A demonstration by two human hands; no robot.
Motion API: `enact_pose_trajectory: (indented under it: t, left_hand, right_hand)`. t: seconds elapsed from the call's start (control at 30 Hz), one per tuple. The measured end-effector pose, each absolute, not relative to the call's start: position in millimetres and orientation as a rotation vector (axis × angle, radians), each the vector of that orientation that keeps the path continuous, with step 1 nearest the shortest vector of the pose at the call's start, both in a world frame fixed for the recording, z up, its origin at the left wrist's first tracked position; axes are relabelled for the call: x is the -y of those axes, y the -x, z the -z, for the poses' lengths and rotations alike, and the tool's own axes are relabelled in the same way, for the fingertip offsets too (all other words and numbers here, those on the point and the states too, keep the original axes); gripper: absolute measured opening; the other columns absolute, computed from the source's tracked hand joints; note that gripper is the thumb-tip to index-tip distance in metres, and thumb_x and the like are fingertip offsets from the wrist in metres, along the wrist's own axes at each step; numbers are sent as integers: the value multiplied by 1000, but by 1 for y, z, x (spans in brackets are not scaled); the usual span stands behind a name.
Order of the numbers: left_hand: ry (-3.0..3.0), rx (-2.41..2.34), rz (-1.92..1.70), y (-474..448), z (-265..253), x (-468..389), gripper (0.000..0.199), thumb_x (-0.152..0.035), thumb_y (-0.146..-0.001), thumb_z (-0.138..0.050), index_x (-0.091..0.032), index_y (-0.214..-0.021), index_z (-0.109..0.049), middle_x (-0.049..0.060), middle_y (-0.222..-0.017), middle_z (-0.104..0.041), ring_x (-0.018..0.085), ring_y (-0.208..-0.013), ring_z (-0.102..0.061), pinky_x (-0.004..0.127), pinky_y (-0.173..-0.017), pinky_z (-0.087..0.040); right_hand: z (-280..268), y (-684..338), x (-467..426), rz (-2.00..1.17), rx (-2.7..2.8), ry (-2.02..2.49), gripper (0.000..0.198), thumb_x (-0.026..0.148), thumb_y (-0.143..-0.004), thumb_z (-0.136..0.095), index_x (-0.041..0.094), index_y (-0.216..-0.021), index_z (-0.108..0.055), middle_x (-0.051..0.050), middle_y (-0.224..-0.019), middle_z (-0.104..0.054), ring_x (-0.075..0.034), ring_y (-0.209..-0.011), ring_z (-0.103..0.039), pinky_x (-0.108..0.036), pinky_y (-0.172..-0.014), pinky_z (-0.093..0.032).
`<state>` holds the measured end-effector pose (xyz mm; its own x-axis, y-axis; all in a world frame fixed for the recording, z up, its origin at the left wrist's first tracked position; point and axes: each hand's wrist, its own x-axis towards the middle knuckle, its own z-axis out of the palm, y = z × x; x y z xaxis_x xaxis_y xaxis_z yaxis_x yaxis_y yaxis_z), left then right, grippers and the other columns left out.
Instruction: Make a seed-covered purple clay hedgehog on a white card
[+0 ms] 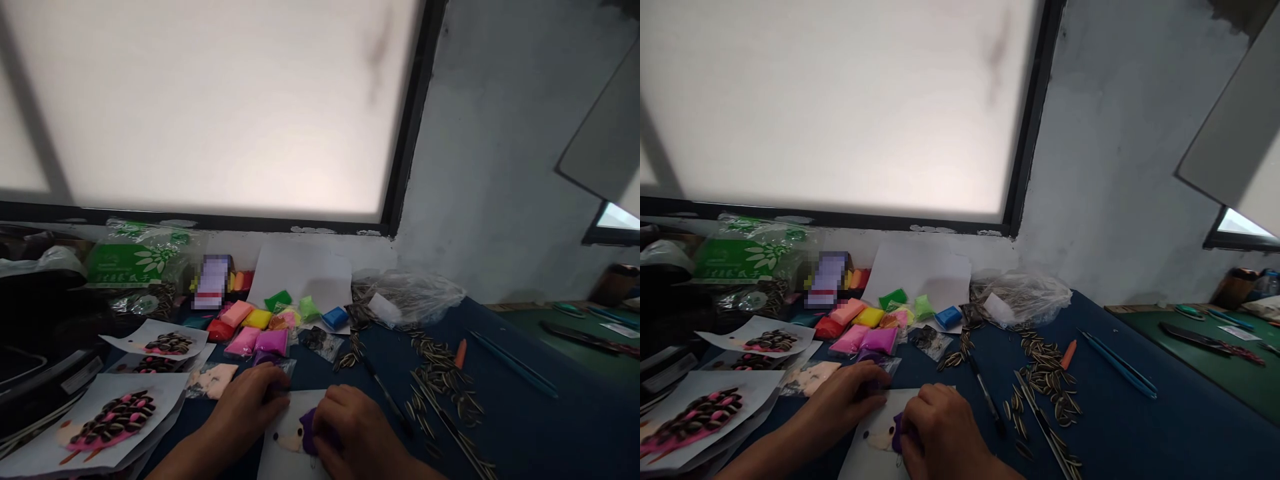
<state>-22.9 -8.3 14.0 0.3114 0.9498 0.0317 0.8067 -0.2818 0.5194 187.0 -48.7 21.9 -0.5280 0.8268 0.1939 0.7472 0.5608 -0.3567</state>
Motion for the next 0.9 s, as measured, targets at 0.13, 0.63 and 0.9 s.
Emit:
enact_pose_trajectory:
  t: [0.13,0.63,0.9]
  left_hand:
    - [-2167,-1555,-463,23,-14,7,25,-18,-80,-60,-20,-102,-72,5,-101,-73,25,-90,-66,32,-78,-45]
    - [-2125,-1544,-475,19,-22,9,25,-14,-77,-62,-19,-99,-72,6,-97,-74,26,-92,-66,31,-73,-44]
    - [-2115,-1523,-466,17,-28,11,25,-11,-76,-60,-18,-97,-72,6,-94,-73,25,-90,-66,28,-68,-43]
  right_hand:
    - [-21,-181,49,-247,2518,1314,8,11,-74,-65,19,-78,-65,-5,-83,-67,-20,-79,-62,-29,-67,-38]
    - [-38,-165,53,-60,2707,1425,11,11,-79,-59,19,-83,-66,-8,-89,-70,-23,-82,-66,-30,-65,-37]
    - [-30,-166,51,84,2676,1386,16,9,-77,-58,21,-86,-63,-6,-88,-65,-22,-77,-62,-30,-60,-30]
